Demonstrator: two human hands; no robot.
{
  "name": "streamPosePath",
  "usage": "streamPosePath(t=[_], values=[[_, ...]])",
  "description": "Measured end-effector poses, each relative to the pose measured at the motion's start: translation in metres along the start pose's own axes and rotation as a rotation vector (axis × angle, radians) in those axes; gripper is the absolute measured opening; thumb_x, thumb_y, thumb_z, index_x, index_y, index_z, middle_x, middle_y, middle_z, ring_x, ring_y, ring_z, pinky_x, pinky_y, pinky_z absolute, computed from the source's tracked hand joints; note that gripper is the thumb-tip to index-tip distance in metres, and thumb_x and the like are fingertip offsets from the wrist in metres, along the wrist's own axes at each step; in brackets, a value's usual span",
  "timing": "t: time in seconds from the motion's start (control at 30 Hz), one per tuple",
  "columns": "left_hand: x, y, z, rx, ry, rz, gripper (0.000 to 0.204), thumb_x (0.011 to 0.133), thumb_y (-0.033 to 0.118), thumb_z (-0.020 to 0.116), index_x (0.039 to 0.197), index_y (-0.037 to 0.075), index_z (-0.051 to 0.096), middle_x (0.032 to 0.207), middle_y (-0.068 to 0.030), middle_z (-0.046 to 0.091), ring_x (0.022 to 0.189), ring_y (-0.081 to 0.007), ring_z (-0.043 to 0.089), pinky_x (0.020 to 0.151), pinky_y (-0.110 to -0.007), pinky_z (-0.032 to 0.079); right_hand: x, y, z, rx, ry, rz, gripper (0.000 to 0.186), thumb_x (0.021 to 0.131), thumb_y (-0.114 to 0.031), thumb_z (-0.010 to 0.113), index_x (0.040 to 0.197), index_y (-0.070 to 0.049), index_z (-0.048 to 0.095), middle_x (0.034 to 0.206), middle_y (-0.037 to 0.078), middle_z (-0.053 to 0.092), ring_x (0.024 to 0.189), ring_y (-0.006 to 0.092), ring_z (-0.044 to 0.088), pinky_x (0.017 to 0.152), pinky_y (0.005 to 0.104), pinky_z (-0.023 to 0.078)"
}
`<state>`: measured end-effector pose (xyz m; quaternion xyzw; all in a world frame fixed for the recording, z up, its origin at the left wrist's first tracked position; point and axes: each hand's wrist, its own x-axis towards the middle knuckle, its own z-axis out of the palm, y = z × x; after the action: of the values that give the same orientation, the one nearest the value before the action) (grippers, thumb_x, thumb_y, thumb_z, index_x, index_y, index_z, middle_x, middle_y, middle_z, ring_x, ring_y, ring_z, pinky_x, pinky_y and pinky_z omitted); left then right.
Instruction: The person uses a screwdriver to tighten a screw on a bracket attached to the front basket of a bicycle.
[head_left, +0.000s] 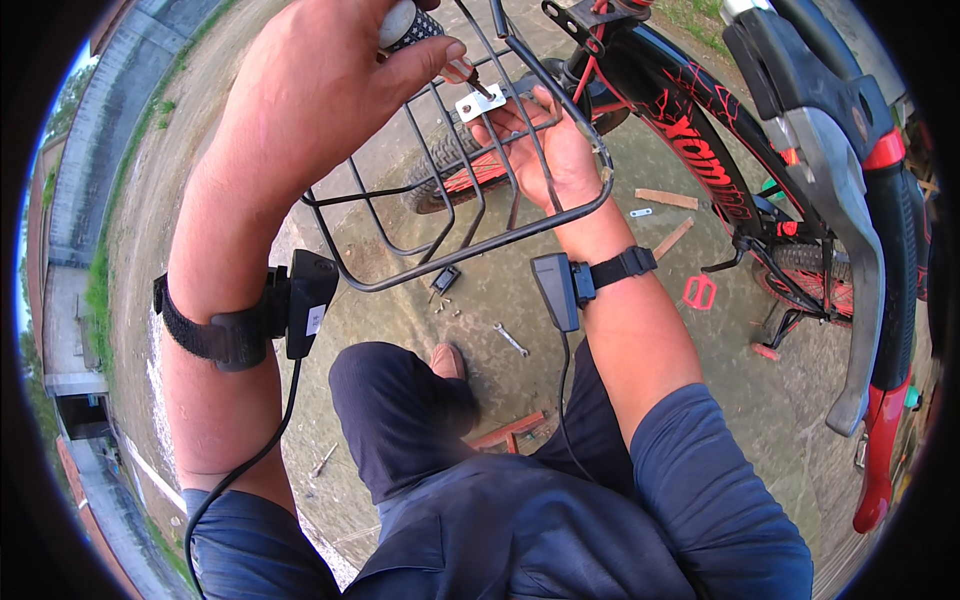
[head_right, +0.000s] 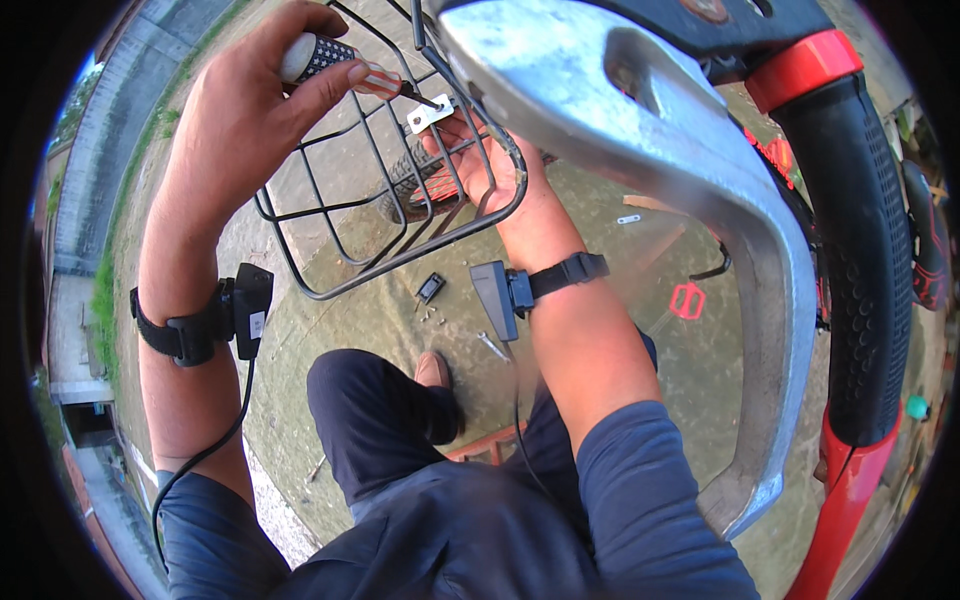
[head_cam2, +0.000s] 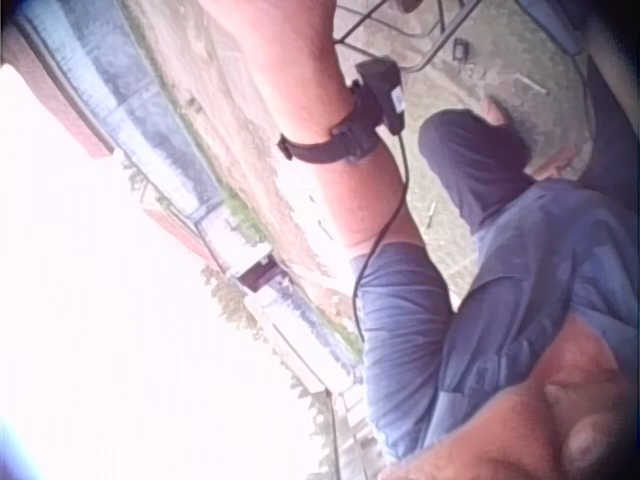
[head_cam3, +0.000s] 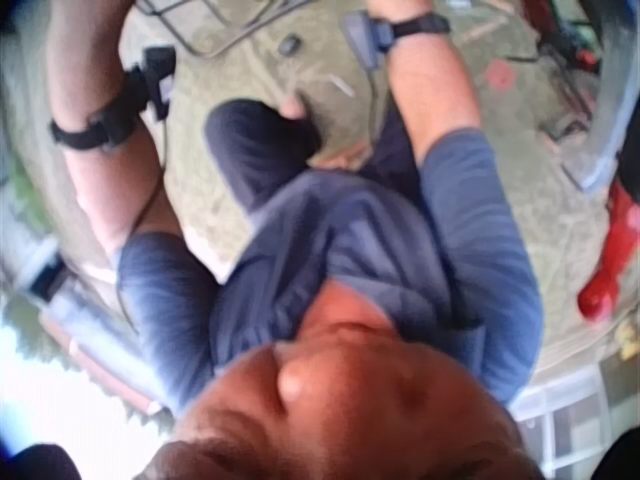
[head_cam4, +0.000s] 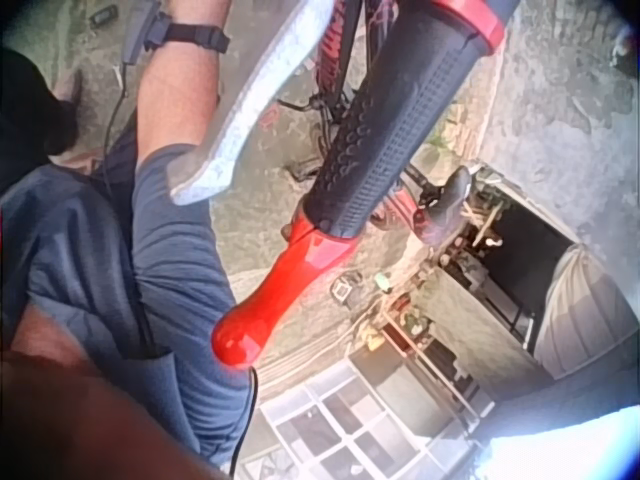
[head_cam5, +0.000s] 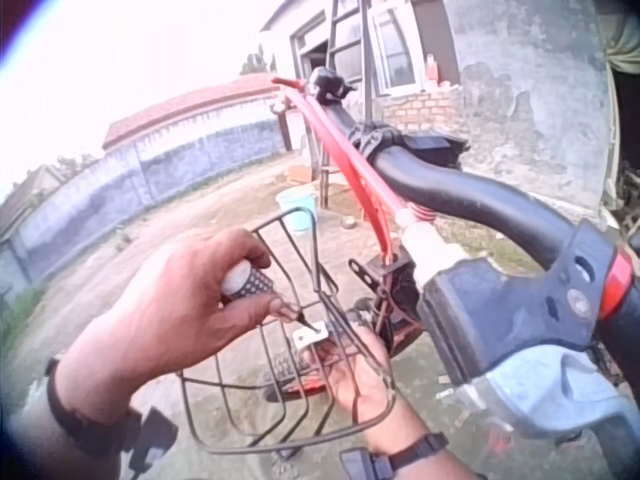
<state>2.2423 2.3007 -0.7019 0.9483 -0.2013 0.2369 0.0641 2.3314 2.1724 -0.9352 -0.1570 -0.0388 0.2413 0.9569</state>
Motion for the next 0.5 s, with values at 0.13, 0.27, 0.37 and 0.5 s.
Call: streamPosePath(t=[0.13, 0.27, 0.37, 0.5], values=[[0.001, 0.014, -0.010, 0.014, -0.058, -0.094, 0.033, 0.079, 0.025, 0.078, 0.098, 0.003, 0.064, 0.081, -0.0164, 0.065, 0.077, -0.0345, 0.064, 0.068, -0.040, 0.050, -0.001, -0.001, -0.001, 0.011, 0.048, -0.012, 0.044, 0.099, -0.032, 0.047, 0.110, 0.009, 0.058, 0.112, 0.024, 0.063, 0.106, 0.0358, 0.062, 0.095, 0.0488, 0.054], [-0.002, 0.002, -0.006, -0.043, 0.025, 0.013, 0.033, 0.078, 0.025, 0.079, 0.099, 0.004, 0.063, 0.080, -0.0155, 0.064, 0.076, -0.0349, 0.063, 0.067, -0.040, 0.050, -0.001, 0.001, 0.000, 0.027, 0.038, -0.012, 0.044, 0.099, -0.031, 0.046, 0.110, 0.009, 0.058, 0.112, 0.025, 0.062, 0.105, 0.0369, 0.062, 0.095, 0.0496, 0.053], [-0.010, 0.022, -0.011, 0.110, 0.062, -0.007, 0.032, 0.079, 0.022, 0.079, 0.099, 0.003, 0.063, 0.079, -0.0145, 0.064, 0.073, -0.0302, 0.064, 0.066, -0.038, 0.050, 0.001, 0.004, 0.000, 0.037, 0.021, -0.003, 0.043, 0.099, -0.030, 0.045, 0.109, 0.009, 0.058, 0.111, 0.025, 0.063, 0.105, 0.0373, 0.062, 0.094, 0.0502, 0.053], [-0.006, 0.032, -0.032, -0.171, -0.068, -0.228, 0.028, 0.083, 0.020, 0.076, 0.101, 0.003, 0.063, 0.079, -0.0102, 0.065, 0.071, -0.0189, 0.064, 0.064, -0.031, 0.050, -0.002, 0.001, -0.006, 0.024, -0.005, -0.018, 0.043, 0.099, -0.030, 0.044, 0.108, 0.010, 0.059, 0.110, 0.024, 0.063, 0.105, 0.0372, 0.062, 0.094, 0.0503, 0.054]])
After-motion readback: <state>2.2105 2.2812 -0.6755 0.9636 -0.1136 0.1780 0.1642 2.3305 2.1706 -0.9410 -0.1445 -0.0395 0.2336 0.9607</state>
